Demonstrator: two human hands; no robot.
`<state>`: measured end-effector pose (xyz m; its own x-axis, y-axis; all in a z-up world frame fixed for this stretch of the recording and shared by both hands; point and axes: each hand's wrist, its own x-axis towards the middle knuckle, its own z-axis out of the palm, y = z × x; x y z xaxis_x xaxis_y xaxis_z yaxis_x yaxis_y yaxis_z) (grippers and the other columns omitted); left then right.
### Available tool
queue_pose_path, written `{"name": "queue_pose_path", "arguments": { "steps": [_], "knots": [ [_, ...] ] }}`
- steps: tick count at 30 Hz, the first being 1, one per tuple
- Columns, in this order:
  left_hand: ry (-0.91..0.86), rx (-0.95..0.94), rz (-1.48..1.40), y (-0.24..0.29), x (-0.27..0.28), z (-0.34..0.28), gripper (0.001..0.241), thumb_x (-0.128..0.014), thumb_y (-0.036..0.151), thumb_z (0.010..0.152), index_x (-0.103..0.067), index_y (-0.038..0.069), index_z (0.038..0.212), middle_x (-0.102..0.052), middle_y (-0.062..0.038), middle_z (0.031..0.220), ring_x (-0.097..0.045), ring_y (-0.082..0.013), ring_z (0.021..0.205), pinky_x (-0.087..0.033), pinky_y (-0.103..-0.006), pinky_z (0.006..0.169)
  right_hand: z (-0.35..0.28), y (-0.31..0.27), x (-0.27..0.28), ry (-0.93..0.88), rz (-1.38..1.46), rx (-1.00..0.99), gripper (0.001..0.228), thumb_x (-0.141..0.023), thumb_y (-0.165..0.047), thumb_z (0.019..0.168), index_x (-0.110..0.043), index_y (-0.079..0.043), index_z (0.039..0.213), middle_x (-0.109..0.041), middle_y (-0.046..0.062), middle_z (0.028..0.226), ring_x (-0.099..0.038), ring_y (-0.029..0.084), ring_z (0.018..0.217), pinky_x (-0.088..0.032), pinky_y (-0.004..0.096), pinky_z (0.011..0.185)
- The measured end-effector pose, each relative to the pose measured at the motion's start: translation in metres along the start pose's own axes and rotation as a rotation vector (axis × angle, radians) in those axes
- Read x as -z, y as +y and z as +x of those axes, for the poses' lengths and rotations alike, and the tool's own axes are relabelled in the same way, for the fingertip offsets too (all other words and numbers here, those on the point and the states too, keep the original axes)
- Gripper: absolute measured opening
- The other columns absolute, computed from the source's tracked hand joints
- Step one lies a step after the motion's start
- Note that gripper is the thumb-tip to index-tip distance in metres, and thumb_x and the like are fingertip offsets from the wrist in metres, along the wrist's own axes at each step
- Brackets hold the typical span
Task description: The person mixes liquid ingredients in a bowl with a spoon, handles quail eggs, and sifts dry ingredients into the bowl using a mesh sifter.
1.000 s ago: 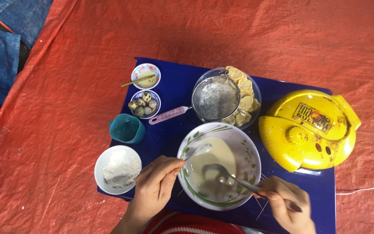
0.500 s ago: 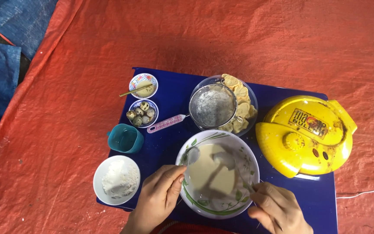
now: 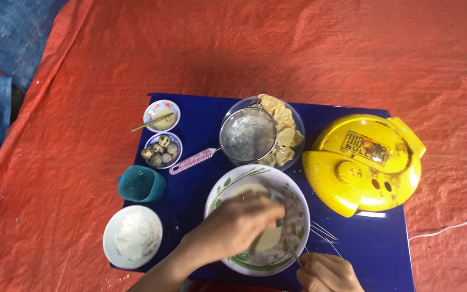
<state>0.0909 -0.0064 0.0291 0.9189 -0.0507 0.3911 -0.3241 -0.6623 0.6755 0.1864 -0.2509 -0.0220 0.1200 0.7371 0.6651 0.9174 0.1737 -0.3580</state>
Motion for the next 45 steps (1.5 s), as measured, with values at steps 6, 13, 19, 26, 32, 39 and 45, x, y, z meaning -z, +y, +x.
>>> {"name": "queue_pose_path", "arguments": {
  "steps": [6, 13, 19, 26, 32, 39, 45],
  "knots": [
    [-0.12, -0.002, -0.05, 0.008, 0.019, 0.005, 0.02, -0.062, 0.0, 0.096, -0.066, 0.002, 0.116, -0.074, -0.011, 0.1, -0.073, -0.0264, 0.084, -0.056, -0.0401, 0.075, 0.002, 0.003, 0.008, -0.037, 0.024, 0.085, 0.023, -0.055, -0.016, 0.102, -0.058, -0.009, 0.081, -0.055, 0.006, 0.07, -0.068, 0.019, 0.064, -0.055, 0.026, 0.052],
    [0.206, 0.047, 0.355, 0.01, 0.01, 0.019, 0.021, -0.056, 0.001, 0.098, -0.062, 0.001, 0.119, -0.074, -0.014, 0.107, -0.073, -0.031, 0.085, -0.057, -0.043, 0.072, 0.009, 0.01, 0.01, -0.009, 0.156, 0.104, 0.045, -0.04, -0.036, 0.11, -0.059, -0.005, 0.083, -0.05, 0.006, 0.071, -0.064, 0.021, 0.062, -0.052, 0.029, 0.051],
    [-0.079, -0.143, -0.118, 0.027, -0.001, 0.029, 0.008, -0.064, -0.004, 0.096, -0.062, 0.004, 0.096, -0.072, -0.008, 0.094, -0.069, -0.0257, 0.088, -0.055, -0.0358, 0.079, 0.009, 0.003, 0.003, 0.052, 0.113, 0.053, 0.041, -0.048, -0.036, 0.106, -0.059, -0.007, 0.078, -0.051, 0.005, 0.065, -0.065, 0.019, 0.056, -0.054, 0.027, 0.05],
    [-0.109, -0.136, -0.101, -0.005, 0.004, 0.022, 0.032, -0.06, -0.011, 0.088, -0.069, 0.003, 0.115, -0.078, -0.01, 0.102, -0.074, -0.0282, 0.094, -0.058, -0.0389, 0.079, 0.013, 0.002, 0.0, 0.075, 0.105, 0.08, 0.044, -0.045, -0.036, 0.106, -0.059, -0.007, 0.076, -0.05, 0.005, 0.065, -0.065, 0.019, 0.056, -0.053, 0.026, 0.049],
    [0.045, 0.027, 0.17, -0.008, 0.029, -0.001, 0.029, -0.065, 0.002, 0.095, -0.067, 0.004, 0.124, -0.076, -0.012, 0.119, -0.076, -0.0293, 0.103, -0.058, -0.0411, 0.084, 0.018, 0.0, -0.003, 0.144, 0.045, 0.041, 0.034, -0.048, -0.028, 0.102, -0.055, -0.01, 0.073, -0.049, 0.002, 0.06, -0.062, 0.014, 0.05, -0.051, 0.023, 0.044],
    [0.195, 0.127, 0.341, 0.012, 0.023, -0.06, 0.018, -0.056, 0.002, 0.099, -0.06, 0.003, 0.117, -0.073, -0.01, 0.097, -0.071, -0.0271, 0.076, -0.056, -0.0406, 0.07, 0.02, 0.021, -0.007, 0.031, 0.04, 0.104, 0.032, -0.048, -0.027, 0.098, -0.065, -0.004, 0.084, -0.057, 0.007, 0.072, -0.069, 0.022, 0.067, -0.059, 0.03, 0.059],
    [0.348, 0.306, -0.084, 0.015, -0.011, -0.09, 0.025, -0.051, 0.019, 0.105, -0.064, 0.006, 0.122, -0.077, -0.008, 0.094, -0.078, -0.0183, 0.073, -0.061, -0.03, 0.066, 0.031, 0.039, -0.023, -0.024, 0.047, 0.108, 0.037, -0.05, -0.037, 0.103, -0.06, -0.006, 0.086, -0.061, 0.008, 0.081, -0.065, 0.02, 0.067, -0.057, 0.032, 0.053]
  ]
}}
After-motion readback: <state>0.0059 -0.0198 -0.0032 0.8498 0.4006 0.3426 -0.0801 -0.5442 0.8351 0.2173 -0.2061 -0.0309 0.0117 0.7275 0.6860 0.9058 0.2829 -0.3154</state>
